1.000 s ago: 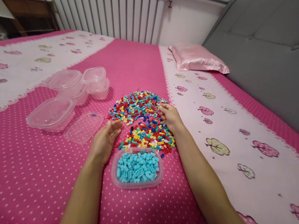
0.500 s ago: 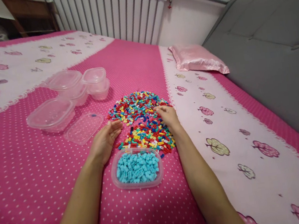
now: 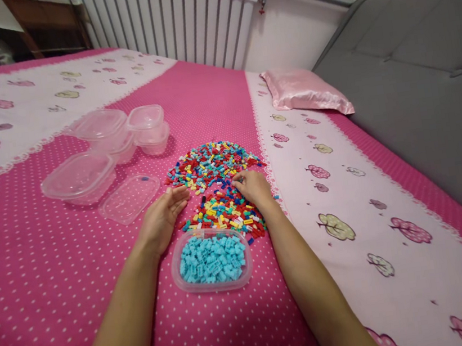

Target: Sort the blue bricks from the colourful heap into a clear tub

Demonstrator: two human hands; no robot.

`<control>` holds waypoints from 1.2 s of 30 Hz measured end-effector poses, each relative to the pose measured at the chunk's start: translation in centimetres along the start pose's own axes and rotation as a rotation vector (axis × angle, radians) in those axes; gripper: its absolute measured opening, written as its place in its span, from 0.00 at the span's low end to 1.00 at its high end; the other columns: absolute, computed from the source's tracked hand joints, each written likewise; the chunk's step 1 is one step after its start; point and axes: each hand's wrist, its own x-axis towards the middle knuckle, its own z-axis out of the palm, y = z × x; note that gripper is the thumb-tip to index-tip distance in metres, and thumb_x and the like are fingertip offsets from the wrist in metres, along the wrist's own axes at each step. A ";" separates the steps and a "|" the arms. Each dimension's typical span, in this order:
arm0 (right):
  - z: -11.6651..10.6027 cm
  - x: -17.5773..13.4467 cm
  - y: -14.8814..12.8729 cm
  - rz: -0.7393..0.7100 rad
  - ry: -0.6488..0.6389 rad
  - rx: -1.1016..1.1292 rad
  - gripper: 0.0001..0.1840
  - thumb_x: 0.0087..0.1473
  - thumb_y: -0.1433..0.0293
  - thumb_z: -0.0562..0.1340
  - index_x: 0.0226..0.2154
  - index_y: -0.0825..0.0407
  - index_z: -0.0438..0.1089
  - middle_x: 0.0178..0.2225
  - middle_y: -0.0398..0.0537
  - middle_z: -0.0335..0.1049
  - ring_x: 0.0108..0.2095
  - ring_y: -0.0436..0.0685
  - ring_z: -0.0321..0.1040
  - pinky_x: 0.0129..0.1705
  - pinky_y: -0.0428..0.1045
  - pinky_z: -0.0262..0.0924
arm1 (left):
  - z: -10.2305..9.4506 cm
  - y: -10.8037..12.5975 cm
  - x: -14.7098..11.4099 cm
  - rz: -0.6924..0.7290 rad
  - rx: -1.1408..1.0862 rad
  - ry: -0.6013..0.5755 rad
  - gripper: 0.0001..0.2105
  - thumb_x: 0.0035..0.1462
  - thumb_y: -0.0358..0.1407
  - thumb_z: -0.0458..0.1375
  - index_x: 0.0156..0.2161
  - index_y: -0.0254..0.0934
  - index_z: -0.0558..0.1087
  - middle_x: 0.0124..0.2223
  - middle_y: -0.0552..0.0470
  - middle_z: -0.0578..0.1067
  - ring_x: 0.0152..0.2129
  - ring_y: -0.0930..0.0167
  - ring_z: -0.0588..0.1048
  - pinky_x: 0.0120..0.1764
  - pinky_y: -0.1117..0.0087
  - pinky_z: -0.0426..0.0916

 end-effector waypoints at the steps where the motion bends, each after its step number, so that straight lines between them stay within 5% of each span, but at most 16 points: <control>1: 0.0 0.0 0.0 -0.003 -0.008 -0.007 0.16 0.54 0.60 0.60 0.44 0.43 0.76 0.38 0.48 0.77 0.41 0.61 0.72 0.40 0.52 0.62 | 0.0 0.0 0.0 -0.001 0.000 0.002 0.14 0.60 0.38 0.52 0.33 0.32 0.78 0.37 0.45 0.80 0.40 0.68 0.76 0.50 0.68 0.65; 5: 0.1 0.0 0.0 -0.023 -0.046 -0.024 0.17 0.55 0.59 0.59 0.47 0.41 0.74 0.39 0.47 0.77 0.43 0.61 0.72 0.41 0.52 0.61 | 0.1 0.1 -0.1 -0.003 0.004 0.007 0.15 0.60 0.37 0.52 0.33 0.32 0.78 0.37 0.45 0.80 0.40 0.68 0.76 0.50 0.68 0.65; 14: 0.3 0.2 0.1 -0.033 0.036 0.107 0.09 0.51 0.64 0.62 0.34 0.49 0.76 0.30 0.47 0.75 0.34 0.57 0.70 0.33 0.48 0.58 | 0.1 0.2 -0.1 -0.008 -0.004 0.010 0.14 0.61 0.37 0.51 0.33 0.32 0.78 0.36 0.46 0.80 0.40 0.68 0.76 0.50 0.68 0.65; 17: 0.3 0.4 0.2 -0.012 0.074 0.423 0.07 0.49 0.65 0.64 0.29 0.52 0.74 0.22 0.41 0.68 0.26 0.51 0.64 0.28 0.45 0.56 | 0.1 0.2 -0.1 -0.007 -0.006 0.011 0.15 0.61 0.36 0.51 0.33 0.32 0.78 0.36 0.45 0.79 0.39 0.69 0.76 0.50 0.68 0.65; 21: -0.4 0.7 0.1 0.173 0.032 1.180 0.05 0.49 0.69 0.64 0.26 0.53 0.69 0.18 0.35 0.61 0.18 0.44 0.55 0.18 0.39 0.49 | 0.1 0.2 -0.2 -0.006 -0.009 0.005 0.14 0.61 0.37 0.52 0.33 0.32 0.78 0.36 0.45 0.79 0.39 0.68 0.76 0.50 0.68 0.65; 25: -2.1 1.0 0.2 0.386 -0.075 1.729 0.05 0.51 0.75 0.61 0.25 0.54 0.66 0.24 0.41 0.69 0.23 0.43 0.65 0.17 0.35 0.55 | 0.1 0.2 -0.2 -0.006 -0.008 0.004 0.13 0.60 0.38 0.54 0.33 0.32 0.78 0.37 0.45 0.79 0.39 0.68 0.76 0.50 0.68 0.65; 31: -4.0 1.1 1.4 0.449 -0.019 1.983 0.07 0.52 0.77 0.55 0.25 0.54 0.65 0.26 0.46 0.70 0.30 0.47 0.71 0.26 0.36 0.67 | 0.0 0.1 -0.1 0.002 -0.002 -0.001 0.13 0.59 0.39 0.55 0.33 0.32 0.78 0.37 0.44 0.79 0.40 0.68 0.76 0.50 0.68 0.65; 36: -3.8 1.4 2.3 0.479 0.111 1.924 0.05 0.51 0.75 0.56 0.26 0.55 0.66 0.22 0.40 0.66 0.20 0.42 0.62 0.19 0.35 0.58 | 0.0 0.1 -0.1 0.005 -0.001 -0.009 0.13 0.59 0.39 0.54 0.33 0.32 0.78 0.37 0.44 0.79 0.40 0.68 0.76 0.49 0.68 0.65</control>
